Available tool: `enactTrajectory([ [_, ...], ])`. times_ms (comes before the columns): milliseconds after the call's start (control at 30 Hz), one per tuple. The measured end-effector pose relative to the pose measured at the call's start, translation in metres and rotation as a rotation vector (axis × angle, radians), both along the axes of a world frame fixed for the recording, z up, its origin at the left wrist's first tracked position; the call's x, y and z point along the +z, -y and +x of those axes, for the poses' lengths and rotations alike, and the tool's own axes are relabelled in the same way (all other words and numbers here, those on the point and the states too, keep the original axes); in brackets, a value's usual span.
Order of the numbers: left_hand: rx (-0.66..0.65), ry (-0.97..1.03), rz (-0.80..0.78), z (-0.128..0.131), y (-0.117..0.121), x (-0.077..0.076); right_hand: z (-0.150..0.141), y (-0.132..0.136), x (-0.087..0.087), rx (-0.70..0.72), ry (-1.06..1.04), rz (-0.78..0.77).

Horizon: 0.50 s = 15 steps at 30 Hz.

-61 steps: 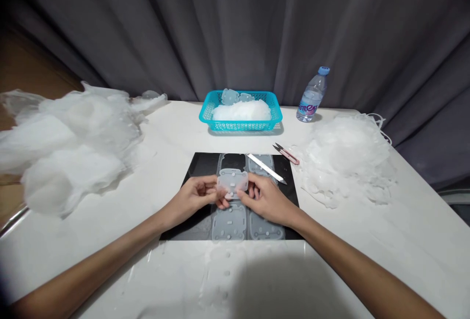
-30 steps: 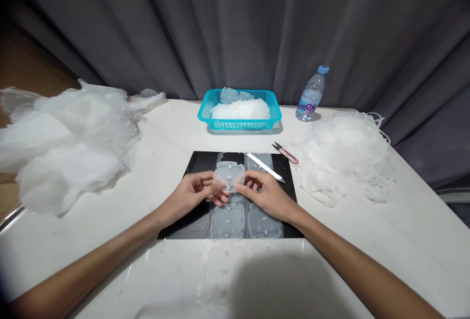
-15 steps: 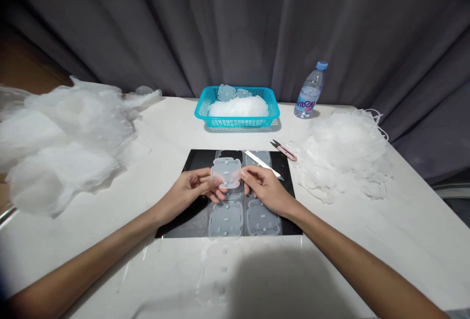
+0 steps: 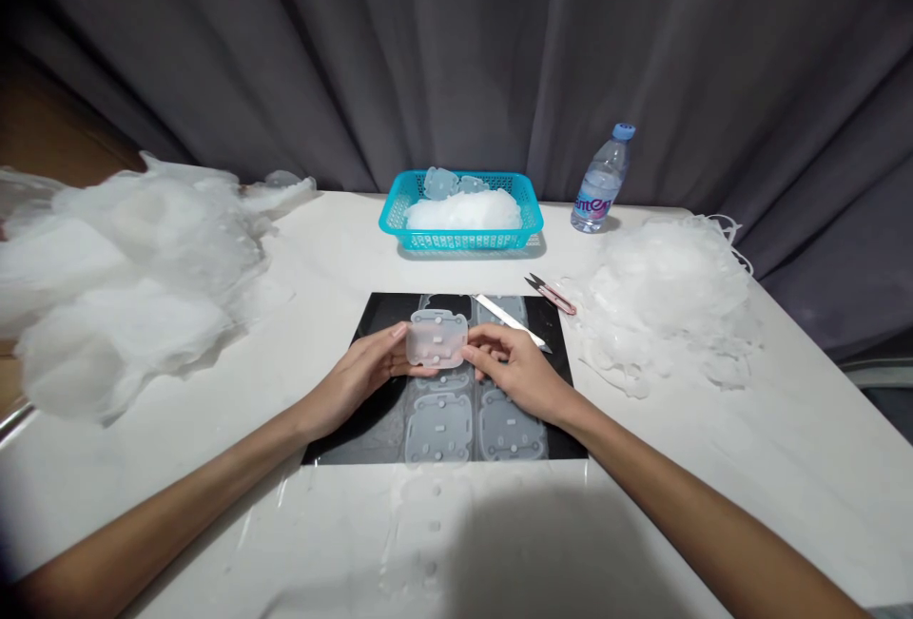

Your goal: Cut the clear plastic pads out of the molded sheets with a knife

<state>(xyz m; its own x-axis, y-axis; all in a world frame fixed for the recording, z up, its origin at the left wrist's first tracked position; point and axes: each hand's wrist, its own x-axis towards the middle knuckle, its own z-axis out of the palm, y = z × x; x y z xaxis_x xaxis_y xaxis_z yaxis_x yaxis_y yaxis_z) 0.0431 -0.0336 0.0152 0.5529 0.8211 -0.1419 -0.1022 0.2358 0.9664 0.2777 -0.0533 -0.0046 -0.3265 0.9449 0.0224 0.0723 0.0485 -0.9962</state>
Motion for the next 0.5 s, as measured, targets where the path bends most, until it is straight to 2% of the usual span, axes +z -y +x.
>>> enactTrajectory([
  [267, -0.004, 0.021, -0.049, -0.0036, -0.0013, -0.0025, -0.0029, -0.0003, -0.0004, -0.012, -0.105, -0.057],
  [500, 0.012, 0.021, -0.040, -0.0044, -0.0014, -0.0047, -0.0021, -0.0005, -0.0037, -0.010, -0.095, -0.030],
])
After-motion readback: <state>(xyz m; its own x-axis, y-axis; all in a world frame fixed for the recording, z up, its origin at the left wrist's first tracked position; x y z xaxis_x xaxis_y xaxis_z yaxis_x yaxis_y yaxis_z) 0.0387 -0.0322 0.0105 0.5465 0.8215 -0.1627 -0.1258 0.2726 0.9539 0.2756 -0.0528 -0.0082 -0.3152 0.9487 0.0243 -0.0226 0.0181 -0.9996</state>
